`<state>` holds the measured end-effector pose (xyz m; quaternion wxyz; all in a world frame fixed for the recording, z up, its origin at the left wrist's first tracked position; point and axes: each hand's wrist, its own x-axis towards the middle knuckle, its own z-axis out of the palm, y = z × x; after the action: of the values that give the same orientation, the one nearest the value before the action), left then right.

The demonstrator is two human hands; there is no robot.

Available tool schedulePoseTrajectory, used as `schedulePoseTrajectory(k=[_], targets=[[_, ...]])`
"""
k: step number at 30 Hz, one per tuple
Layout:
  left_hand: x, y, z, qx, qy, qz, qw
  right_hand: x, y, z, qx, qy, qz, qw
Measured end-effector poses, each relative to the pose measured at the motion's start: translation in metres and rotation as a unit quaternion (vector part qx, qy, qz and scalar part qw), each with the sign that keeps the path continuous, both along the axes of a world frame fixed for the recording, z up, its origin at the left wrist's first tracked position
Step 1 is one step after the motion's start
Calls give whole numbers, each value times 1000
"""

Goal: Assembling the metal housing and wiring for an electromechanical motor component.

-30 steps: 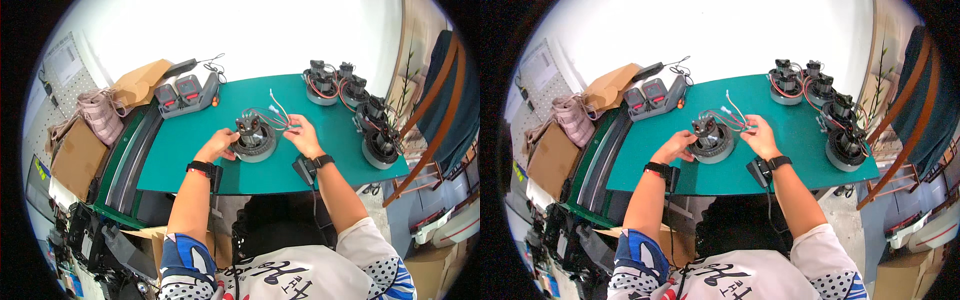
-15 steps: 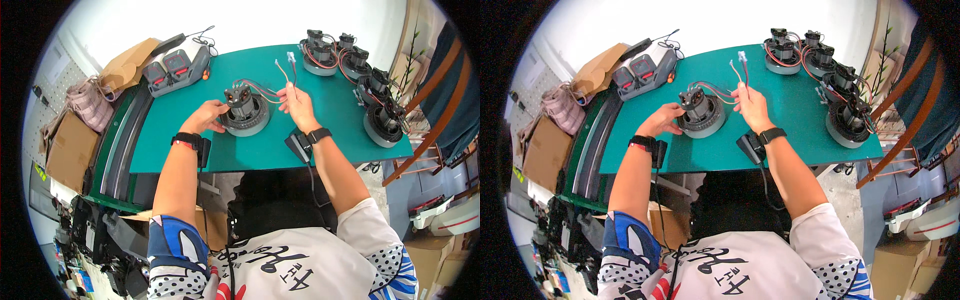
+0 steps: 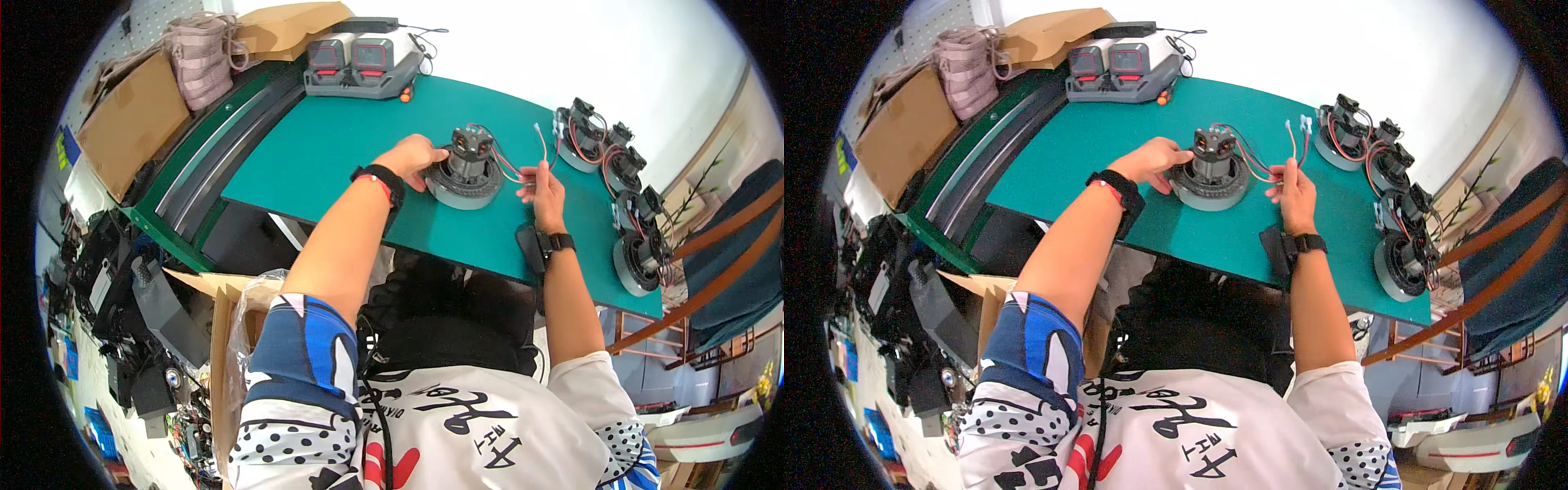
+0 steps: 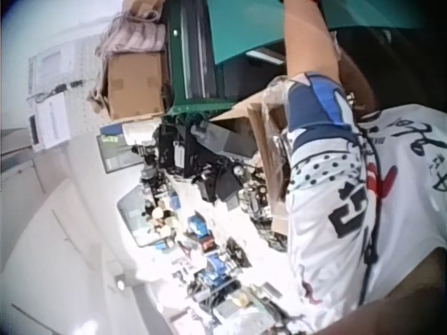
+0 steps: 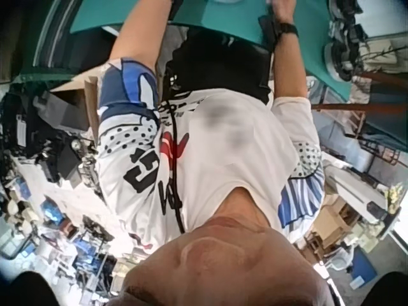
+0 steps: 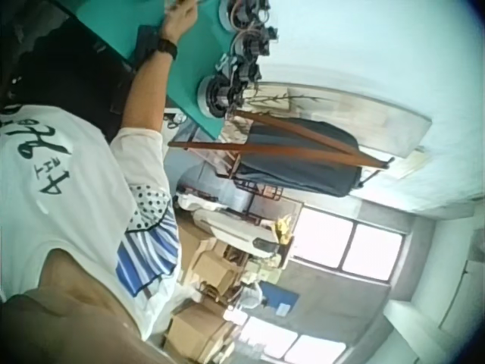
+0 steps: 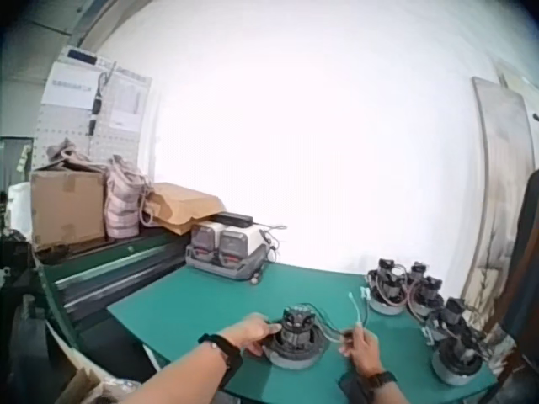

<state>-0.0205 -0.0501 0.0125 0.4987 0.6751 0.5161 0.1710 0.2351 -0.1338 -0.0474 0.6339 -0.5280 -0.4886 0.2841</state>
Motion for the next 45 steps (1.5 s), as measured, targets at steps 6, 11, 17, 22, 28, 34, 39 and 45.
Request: schedulePoseTrajectory(k=[6,11,17,22,28,34,39,45], targets=[[0,2,-3,5,-13,9,1000,1,0,0,-3,3,6,1000],[-1,1,0,-6,-23,-10,1000,0,-1,1,-13,6,-9,1000],[0,2,0,-2,-7,-15,1000,-3,-3,4,-13,-26,-15,999],[0,3,-1,2,-28,-17,999,-3,-5,5,-21,-44,-21,999],[-2,0,0,1,-30,-10,999,-3,-5,5,-30,-43,-18,998],[0,0,2,-11,-11,-10,1000,-6,-8,7,-23,-46,-20,998],[3,9,7,-23,41,-23,999,-9,-13,10,-34,-60,-22,997],[4,17,43,67,124,-108,984,-17,-12,15,46,-136,-56,988]])
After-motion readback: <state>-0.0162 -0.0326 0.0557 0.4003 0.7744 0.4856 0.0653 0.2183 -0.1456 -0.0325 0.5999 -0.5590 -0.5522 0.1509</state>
